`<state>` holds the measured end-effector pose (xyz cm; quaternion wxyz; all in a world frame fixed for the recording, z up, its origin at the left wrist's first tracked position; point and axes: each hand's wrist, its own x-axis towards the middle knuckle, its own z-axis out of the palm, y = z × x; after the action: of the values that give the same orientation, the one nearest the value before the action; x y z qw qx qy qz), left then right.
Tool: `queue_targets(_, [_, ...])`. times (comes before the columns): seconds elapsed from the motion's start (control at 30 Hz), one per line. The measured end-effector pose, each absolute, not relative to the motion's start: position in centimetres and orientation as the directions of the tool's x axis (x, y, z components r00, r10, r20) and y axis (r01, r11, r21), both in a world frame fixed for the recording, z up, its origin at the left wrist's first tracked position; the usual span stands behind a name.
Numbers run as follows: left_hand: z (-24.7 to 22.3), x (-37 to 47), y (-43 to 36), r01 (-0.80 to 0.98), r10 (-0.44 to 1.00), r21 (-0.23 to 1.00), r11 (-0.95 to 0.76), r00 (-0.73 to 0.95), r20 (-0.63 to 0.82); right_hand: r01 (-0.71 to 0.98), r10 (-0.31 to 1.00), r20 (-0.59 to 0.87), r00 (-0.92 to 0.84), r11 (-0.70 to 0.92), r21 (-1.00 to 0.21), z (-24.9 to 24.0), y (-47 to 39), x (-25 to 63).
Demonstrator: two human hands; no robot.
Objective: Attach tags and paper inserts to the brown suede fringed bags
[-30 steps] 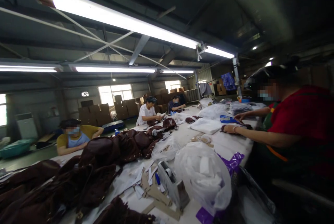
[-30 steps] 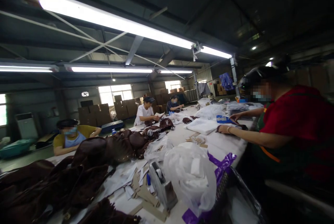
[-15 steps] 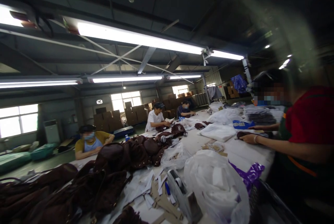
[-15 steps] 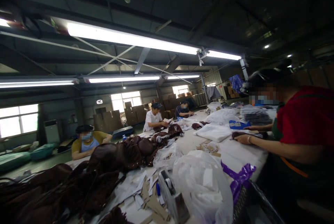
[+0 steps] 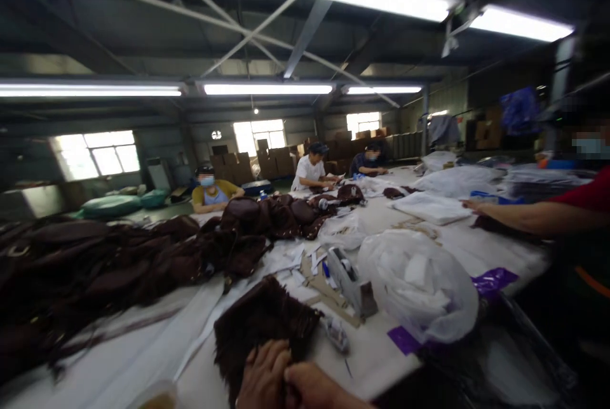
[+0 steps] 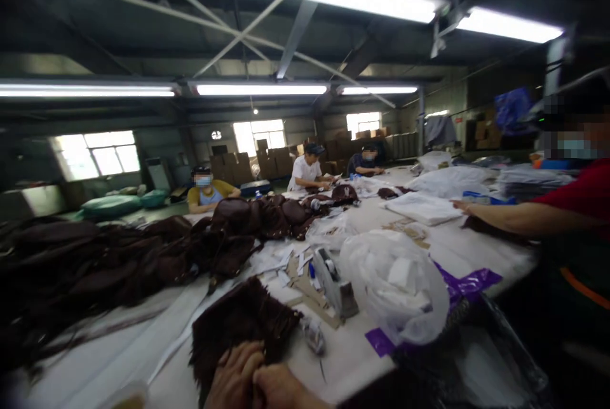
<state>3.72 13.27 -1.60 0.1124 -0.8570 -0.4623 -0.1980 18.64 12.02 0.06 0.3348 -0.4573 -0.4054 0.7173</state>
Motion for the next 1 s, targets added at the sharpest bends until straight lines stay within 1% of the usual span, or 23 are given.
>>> queue_targets(0.03, [-1.8,3.5,13.2,0.815,0.745,0.02,-0.579,0.519,0.42,-0.12,0.817,-0.432,-0.382,-0.507,-0.854,-0.7,11.5,18.2])
queue_targets(0.07, [-1.9,3.3,13.1,0.811,0.758,0.073,-0.58,0.505,0.413,-0.14,0.786,-0.473,-0.399,-0.561,-0.816,-1.3,11.1,18.0])
queue_targets(0.1, [-1.9,3.2,13.0,0.799,0.767,0.116,-0.59,0.51,0.389,-0.192,0.762,-0.505,-0.405,-0.611,-0.768,-1.6,10.6,17.9])
queue_targets(0.17, [-1.5,3.2,13.1,0.784,0.784,0.179,-0.594,0.513,0.35,-0.245,0.745,-0.523,-0.415,-0.645,-0.724,-1.7,9.7,18.1])
queue_targets(0.23, [-1.0,3.3,13.1,0.779,0.799,0.222,-0.587,0.512,0.315,-0.265,0.761,-0.503,-0.41,-0.627,-0.733,-1.5,9.0,18.6])
queue_targets(0.3, [-0.7,3.4,13.0,0.779,0.812,0.248,-0.575,0.509,0.285,-0.25,0.801,-0.461,-0.383,-0.57,-0.782,-1.4,8.5,19.1])
queue_targets(0.37, [-0.7,3.3,12.9,0.779,0.816,0.255,-0.573,0.51,0.273,-0.219,0.843,-0.406,-0.354,-0.497,-0.84,-1.8,8.2,19.4])
queue_targets(0.47, [-1.1,3.0,12.3,0.785,0.807,0.22,-0.579,0.513,0.293,-0.209,0.876,-0.354,-0.328,-0.433,-0.877,-2.9,8.2,19.4])
queue_targets(0.6, [-1.7,2.9,11.7,0.759,0.76,0.141,-0.635,0.582,0.288,-0.177,0.874,-0.351,-0.336,-0.424,-0.888,-3.6,8.6,19.1])
queue_targets(0.67, [-1.9,3.1,11.7,0.744,0.743,0.123,-0.657,0.61,0.276,-0.199,0.861,-0.387,-0.329,-0.464,-0.863,-3.4,8.8,18.9])
queue_targets(0.73, [-2.0,3.5,12.0,0.759,0.757,0.124,-0.639,0.593,0.273,-0.218,0.839,-0.423,-0.342,-0.508,-0.833,-3.2,8.9,18.9])
queue_targets(0.8, [-1.8,3.9,12.4,0.781,0.783,0.138,-0.608,0.562,0.267,-0.225,0.83,-0.428,-0.358,-0.521,-0.823,-3.1,9.0,18.9])
queue_targets(0.93, [-0.7,4.0,12.6,0.796,0.815,0.182,-0.577,0.548,0.19,-0.257,0.855,-0.386,-0.347,-0.482,-0.837,-4.1,9.2,18.8])
queue_targets(1.0, [-0.3,3.3,11.9,0.815,0.834,0.185,-0.549,0.52,0.184,-0.263,0.859,-0.367,-0.358,-0.47,-0.843,-4.8,9.1,18.9])
